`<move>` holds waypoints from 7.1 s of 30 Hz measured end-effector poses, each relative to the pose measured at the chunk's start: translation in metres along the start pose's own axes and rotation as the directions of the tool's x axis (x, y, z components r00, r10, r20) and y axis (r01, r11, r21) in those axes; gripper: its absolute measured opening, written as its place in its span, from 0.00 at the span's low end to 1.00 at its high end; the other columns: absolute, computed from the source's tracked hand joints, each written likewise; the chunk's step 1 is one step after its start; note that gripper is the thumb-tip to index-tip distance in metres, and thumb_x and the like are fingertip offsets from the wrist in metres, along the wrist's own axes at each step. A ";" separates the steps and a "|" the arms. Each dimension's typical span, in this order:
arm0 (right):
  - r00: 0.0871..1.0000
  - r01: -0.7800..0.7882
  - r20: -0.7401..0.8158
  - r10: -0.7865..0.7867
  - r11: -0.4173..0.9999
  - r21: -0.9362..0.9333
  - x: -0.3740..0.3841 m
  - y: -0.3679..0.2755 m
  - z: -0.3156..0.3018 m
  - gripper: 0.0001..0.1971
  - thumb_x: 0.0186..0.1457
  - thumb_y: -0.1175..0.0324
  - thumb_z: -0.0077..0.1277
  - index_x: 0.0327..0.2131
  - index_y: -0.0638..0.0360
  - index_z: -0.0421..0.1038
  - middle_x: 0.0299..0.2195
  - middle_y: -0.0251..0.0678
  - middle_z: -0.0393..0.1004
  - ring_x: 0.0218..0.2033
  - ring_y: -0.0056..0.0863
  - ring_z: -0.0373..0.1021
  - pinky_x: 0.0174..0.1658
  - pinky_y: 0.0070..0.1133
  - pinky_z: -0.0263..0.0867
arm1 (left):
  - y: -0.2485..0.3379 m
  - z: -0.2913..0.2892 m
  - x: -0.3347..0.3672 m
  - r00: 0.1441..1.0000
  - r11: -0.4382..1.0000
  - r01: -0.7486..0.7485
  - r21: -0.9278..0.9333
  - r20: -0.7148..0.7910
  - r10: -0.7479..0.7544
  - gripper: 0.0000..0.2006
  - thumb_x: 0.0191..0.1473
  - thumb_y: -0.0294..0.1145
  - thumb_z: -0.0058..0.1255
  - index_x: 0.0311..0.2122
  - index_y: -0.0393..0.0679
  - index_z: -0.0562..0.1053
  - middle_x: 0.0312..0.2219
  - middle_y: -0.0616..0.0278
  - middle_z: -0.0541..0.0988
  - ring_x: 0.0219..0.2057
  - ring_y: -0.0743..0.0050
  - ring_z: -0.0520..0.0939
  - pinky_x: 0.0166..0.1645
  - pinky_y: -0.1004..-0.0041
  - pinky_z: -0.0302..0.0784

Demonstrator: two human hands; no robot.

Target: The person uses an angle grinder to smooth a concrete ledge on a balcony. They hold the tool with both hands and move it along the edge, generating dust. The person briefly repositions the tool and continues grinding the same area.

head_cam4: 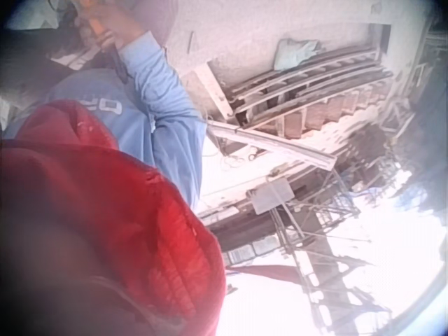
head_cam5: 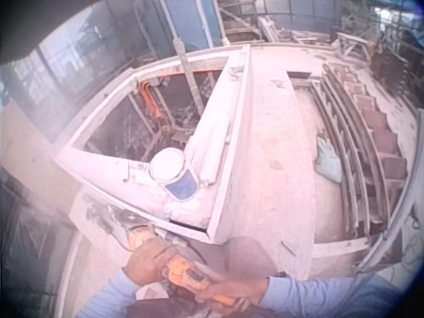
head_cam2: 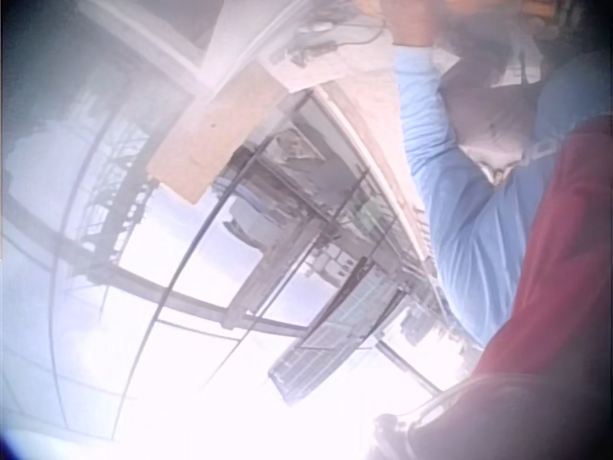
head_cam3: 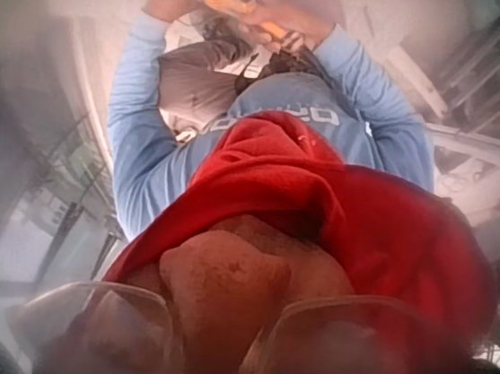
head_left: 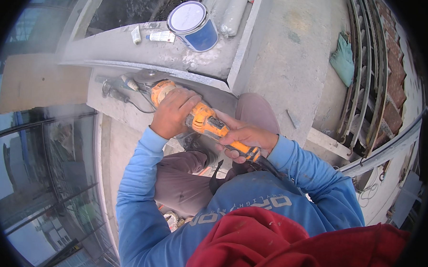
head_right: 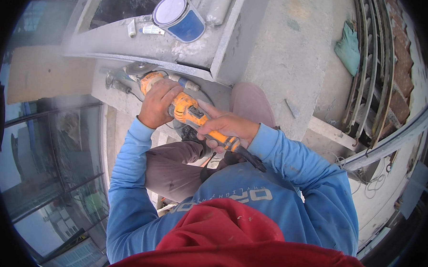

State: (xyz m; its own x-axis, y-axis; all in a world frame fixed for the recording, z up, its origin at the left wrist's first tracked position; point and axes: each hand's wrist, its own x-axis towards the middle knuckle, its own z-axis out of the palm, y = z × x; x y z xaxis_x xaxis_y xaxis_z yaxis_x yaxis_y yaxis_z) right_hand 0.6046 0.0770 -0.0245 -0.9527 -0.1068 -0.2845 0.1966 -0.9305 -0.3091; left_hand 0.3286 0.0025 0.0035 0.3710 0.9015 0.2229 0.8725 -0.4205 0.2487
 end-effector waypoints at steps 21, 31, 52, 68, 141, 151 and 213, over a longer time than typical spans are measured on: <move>0.998 -0.001 -0.067 -0.005 0.996 -0.092 -0.060 0.004 0.037 0.50 0.64 0.74 0.54 0.80 0.41 0.33 0.37 0.36 0.71 0.22 0.20 0.70 0.23 0.22 0.69 | 0.052 -0.008 0.011 0.999 0.997 -0.038 -0.062 -0.024 0.037 0.33 0.33 0.27 0.73 0.50 0.39 0.76 0.45 0.52 0.81 0.48 0.43 0.83 0.55 0.50 0.78; 0.998 -0.011 -0.065 0.007 0.998 -0.066 -0.056 0.006 0.031 0.50 0.66 0.74 0.54 0.80 0.39 0.31 0.35 0.35 0.70 0.21 0.21 0.69 0.23 0.22 0.68 | 0.050 -0.006 0.011 1.000 0.996 -0.022 -0.082 -0.021 0.020 0.31 0.35 0.24 0.67 0.51 0.40 0.75 0.47 0.52 0.80 0.50 0.44 0.82 0.58 0.50 0.77; 1.000 0.007 -0.003 -0.007 1.000 -0.015 -0.007 0.000 -0.001 0.50 0.64 0.73 0.54 0.79 0.31 0.35 0.38 0.38 0.72 0.22 0.21 0.71 0.23 0.24 0.70 | 0.006 0.004 0.003 1.000 1.000 0.004 -0.015 0.002 -0.004 0.37 0.30 0.29 0.77 0.52 0.43 0.75 0.49 0.53 0.81 0.52 0.46 0.82 0.61 0.50 0.76; 0.999 0.011 -0.046 -0.014 0.998 -0.061 -0.065 0.008 0.030 0.48 0.65 0.74 0.53 0.79 0.43 0.35 0.38 0.37 0.72 0.21 0.22 0.72 0.23 0.21 0.69 | 0.058 -0.008 0.017 0.998 0.998 -0.057 -0.030 -0.002 0.057 0.32 0.34 0.27 0.72 0.50 0.38 0.76 0.44 0.51 0.81 0.47 0.45 0.83 0.55 0.49 0.79; 1.000 0.015 -0.017 -0.015 1.000 -0.013 -0.027 0.005 0.003 0.49 0.65 0.72 0.55 0.80 0.35 0.35 0.40 0.39 0.71 0.21 0.22 0.71 0.22 0.23 0.70 | 0.023 0.004 0.009 1.000 1.000 -0.019 -0.007 -0.014 0.018 0.33 0.33 0.26 0.72 0.51 0.42 0.76 0.46 0.53 0.81 0.50 0.46 0.82 0.59 0.52 0.77; 0.999 0.039 0.022 -0.038 0.998 -0.047 -0.038 0.010 0.007 0.48 0.66 0.73 0.53 0.80 0.37 0.34 0.40 0.39 0.71 0.22 0.22 0.72 0.22 0.23 0.71 | 0.036 -0.003 0.011 0.999 1.000 -0.027 -0.010 0.018 0.027 0.30 0.35 0.25 0.68 0.51 0.41 0.75 0.46 0.53 0.80 0.50 0.46 0.82 0.59 0.52 0.77; 1.000 0.007 -0.024 -0.008 0.999 -0.039 -0.064 0.012 0.014 0.48 0.67 0.71 0.54 0.80 0.39 0.34 0.39 0.38 0.70 0.22 0.22 0.73 0.22 0.21 0.70 | 0.059 0.000 0.019 0.999 0.998 -0.042 -0.049 -0.008 0.042 0.26 0.41 0.21 0.62 0.51 0.40 0.75 0.46 0.53 0.79 0.49 0.47 0.82 0.59 0.51 0.77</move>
State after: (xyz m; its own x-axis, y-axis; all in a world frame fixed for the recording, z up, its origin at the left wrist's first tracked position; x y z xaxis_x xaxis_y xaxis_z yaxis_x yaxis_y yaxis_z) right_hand 0.6650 0.0676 0.0022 -0.9485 -0.0906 -0.3035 0.1984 -0.9170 -0.3461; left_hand 0.3871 -0.0055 0.0221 0.4045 0.8822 0.2411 0.8395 -0.4627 0.2848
